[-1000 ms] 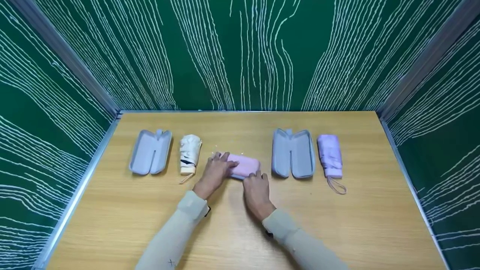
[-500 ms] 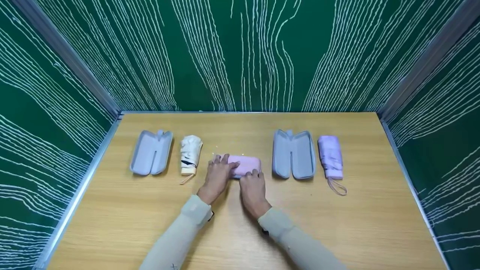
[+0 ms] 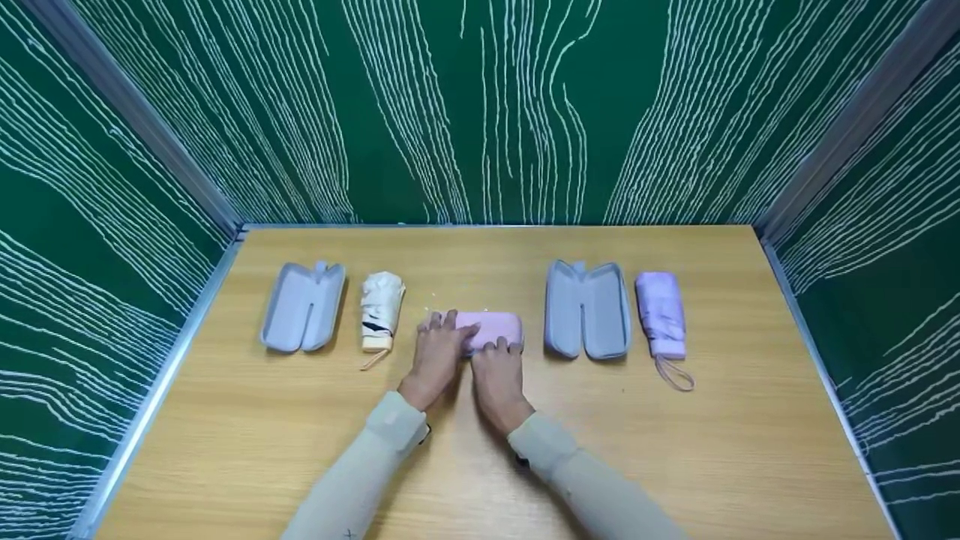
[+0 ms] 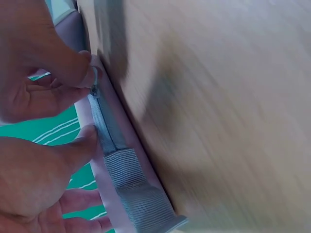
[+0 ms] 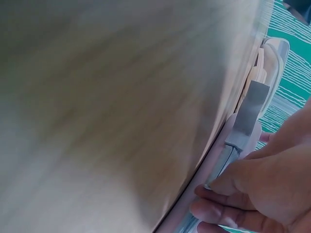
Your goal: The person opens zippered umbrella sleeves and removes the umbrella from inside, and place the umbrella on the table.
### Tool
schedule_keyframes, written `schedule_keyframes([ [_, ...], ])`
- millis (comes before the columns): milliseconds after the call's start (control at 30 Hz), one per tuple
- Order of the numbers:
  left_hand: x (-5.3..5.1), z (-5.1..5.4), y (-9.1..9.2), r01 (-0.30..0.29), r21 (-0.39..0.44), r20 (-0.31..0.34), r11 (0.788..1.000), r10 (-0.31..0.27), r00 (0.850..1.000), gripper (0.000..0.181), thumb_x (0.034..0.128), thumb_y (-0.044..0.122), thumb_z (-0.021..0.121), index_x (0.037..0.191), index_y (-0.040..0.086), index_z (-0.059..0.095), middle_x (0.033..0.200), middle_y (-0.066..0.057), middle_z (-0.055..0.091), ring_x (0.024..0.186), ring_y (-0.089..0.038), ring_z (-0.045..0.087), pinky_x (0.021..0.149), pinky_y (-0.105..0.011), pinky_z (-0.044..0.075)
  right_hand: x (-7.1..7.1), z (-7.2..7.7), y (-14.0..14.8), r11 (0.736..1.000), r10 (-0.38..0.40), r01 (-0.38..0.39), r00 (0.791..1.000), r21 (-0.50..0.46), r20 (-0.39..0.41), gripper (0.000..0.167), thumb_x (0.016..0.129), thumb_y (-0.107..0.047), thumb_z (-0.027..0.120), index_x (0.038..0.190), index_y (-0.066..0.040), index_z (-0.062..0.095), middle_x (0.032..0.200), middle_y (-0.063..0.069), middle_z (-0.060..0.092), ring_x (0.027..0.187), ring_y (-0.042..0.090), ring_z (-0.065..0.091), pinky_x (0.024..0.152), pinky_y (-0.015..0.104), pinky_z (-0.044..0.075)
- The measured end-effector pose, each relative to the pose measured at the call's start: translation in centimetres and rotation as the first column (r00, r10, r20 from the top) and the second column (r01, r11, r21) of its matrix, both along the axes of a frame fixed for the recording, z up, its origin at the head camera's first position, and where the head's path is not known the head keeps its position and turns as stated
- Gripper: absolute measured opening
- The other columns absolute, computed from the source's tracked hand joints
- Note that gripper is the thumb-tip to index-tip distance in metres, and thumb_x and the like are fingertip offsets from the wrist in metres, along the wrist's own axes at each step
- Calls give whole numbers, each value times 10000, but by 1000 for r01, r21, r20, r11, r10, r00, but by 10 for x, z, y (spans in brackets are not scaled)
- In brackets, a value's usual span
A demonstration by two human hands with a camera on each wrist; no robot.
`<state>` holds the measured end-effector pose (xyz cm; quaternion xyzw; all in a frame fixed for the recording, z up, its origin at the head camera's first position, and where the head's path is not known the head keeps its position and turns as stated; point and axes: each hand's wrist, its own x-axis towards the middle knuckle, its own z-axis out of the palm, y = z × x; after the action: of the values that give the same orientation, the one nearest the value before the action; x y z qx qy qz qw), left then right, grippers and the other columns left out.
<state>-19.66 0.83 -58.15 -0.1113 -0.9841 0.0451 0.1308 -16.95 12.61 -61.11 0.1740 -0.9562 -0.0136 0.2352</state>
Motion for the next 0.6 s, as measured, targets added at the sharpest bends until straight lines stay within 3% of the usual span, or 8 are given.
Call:
schedule_keyframes([
  [167, -1, 1, 2, -16, 3, 13, 1000, 16, 1000, 324, 1058, 406, 520, 1171, 355, 819, 1194, -50, 721, 1121, -253, 649, 907, -402, 530, 0, 1, -4, 1000, -4, 4, 1000, 3, 10, 88, 805, 6, 713, 739, -25, 762, 728, 119, 692, 737, 308, 645, 667, 424, 503],
  [400, -2, 2, 0, -2, -28, 68, 1000, 4, 998, 334, 1051, 361, 518, 1263, 426, 768, 1267, -55, 706, 1172, -260, 637, 917, -392, 525, -1, 3, -4, 1000, -1, 1, 1000, 6, 25, 63, 795, 13, 738, 747, -19, 763, 730, 123, 693, 736, 312, 646, 679, 432, 512],
  [600, -9, 15, -5, 28, 7, 237, 1000, -29, 971, 361, 1091, 354, 476, 1313, 343, 762, 1292, -72, 675, 1174, -266, 595, 917, -384, 506, 0, 5, -4, 1000, -12, 11, 999, 11, 47, 53, 800, 22, 744, 764, -10, 767, 740, 123, 693, 743, 314, 646, 679, 427, 515],
])
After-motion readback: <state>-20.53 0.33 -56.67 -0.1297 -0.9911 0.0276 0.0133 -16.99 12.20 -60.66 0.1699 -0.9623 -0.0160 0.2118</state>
